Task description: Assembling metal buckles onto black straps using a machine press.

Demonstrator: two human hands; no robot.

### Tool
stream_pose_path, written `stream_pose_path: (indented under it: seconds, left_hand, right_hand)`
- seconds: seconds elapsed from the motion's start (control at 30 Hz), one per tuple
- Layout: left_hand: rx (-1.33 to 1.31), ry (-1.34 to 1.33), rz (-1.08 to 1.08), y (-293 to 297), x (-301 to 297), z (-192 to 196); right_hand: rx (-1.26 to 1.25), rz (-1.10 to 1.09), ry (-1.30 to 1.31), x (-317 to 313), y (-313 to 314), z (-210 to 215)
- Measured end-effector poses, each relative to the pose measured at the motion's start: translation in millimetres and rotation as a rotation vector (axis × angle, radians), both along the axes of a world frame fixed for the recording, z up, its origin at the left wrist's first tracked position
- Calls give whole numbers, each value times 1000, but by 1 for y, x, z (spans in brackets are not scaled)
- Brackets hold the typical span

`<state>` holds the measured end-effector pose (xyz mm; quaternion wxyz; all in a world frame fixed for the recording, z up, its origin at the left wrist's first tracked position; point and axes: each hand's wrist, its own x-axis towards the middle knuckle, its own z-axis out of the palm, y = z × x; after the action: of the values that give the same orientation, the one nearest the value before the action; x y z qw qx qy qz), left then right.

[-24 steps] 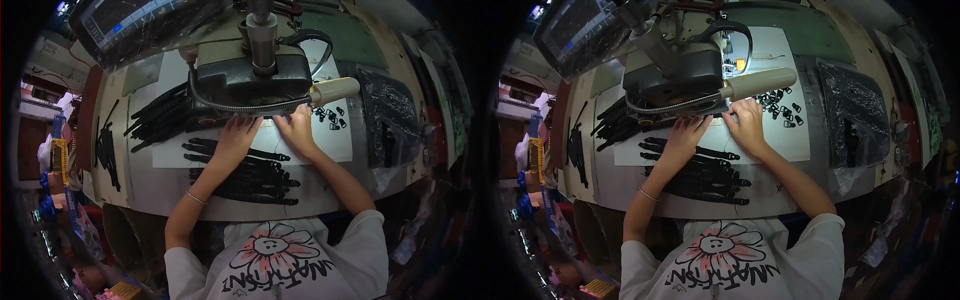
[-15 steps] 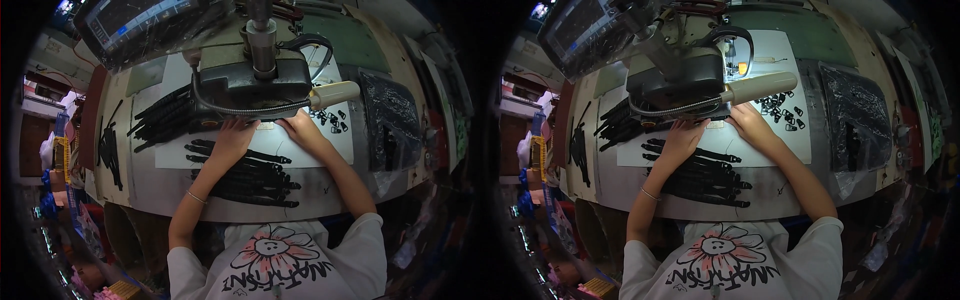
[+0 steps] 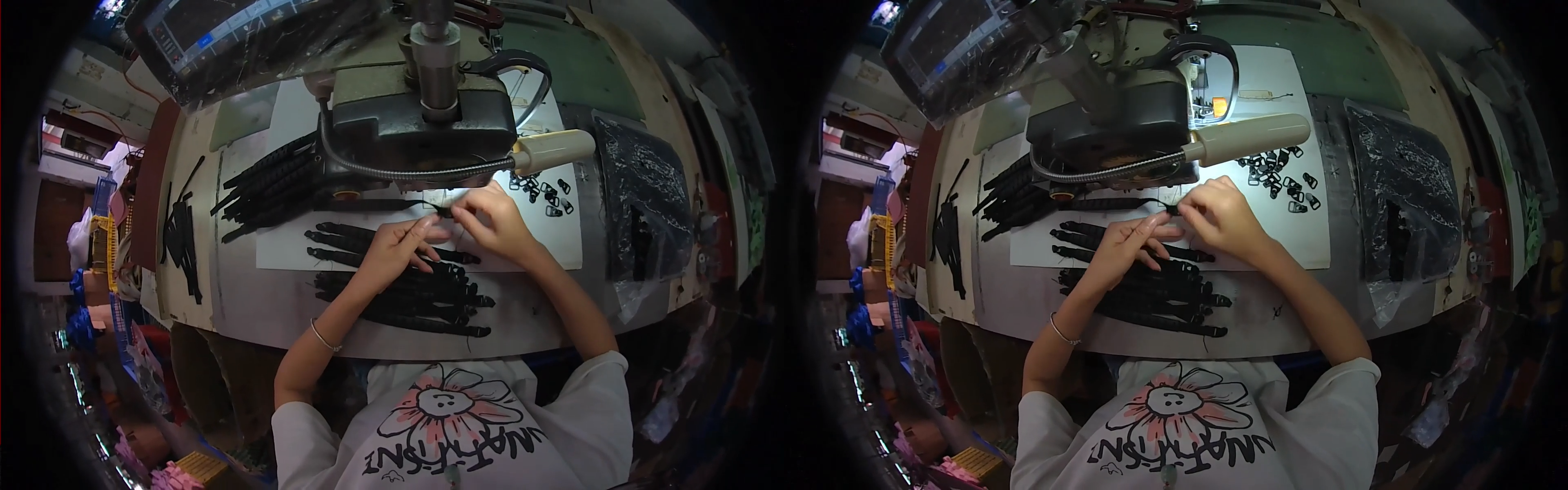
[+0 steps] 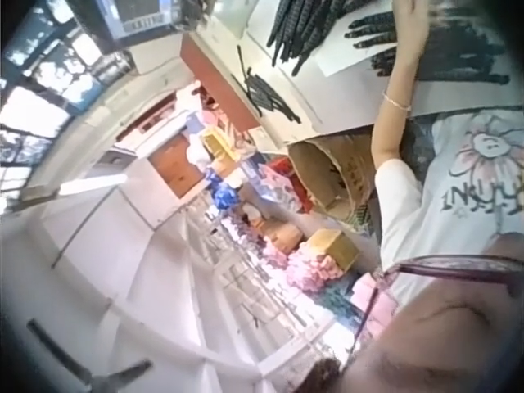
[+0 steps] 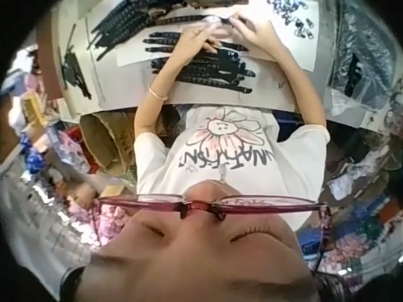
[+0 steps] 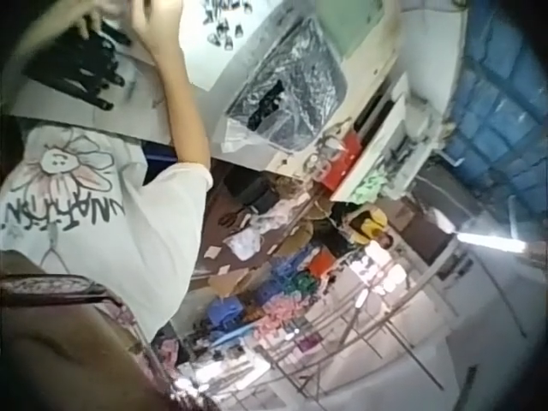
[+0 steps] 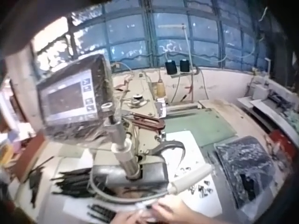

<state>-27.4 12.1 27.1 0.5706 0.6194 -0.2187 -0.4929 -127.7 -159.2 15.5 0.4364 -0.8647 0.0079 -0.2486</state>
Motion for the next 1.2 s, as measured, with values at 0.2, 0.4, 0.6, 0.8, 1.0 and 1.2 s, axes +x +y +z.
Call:
stream_pose_path:
  seconds: [0.2,0.4,0.6,0.8,1.0,1.2]
  left_hand:
    - [50,303,-19,35,-14,0]
    - [-7,327,-22,66,-21,13]
    - [47,221,-20,77,-20,9]
    - [-15,105,69,87,-30,17]
    - [30,-107,98,119,-31,37]
    - [198,-104,66,161,-23,44]
  right_hand:
    - [-50,82,-49,-18,47,15]
    - [800,107,662,6,62,26]
    - [844,334,725,31,69,2]
    - [1022,339,882,36,82,19]
    - [1273,544,843,45,115,7]
    - [1291,413,916,76,135,1]
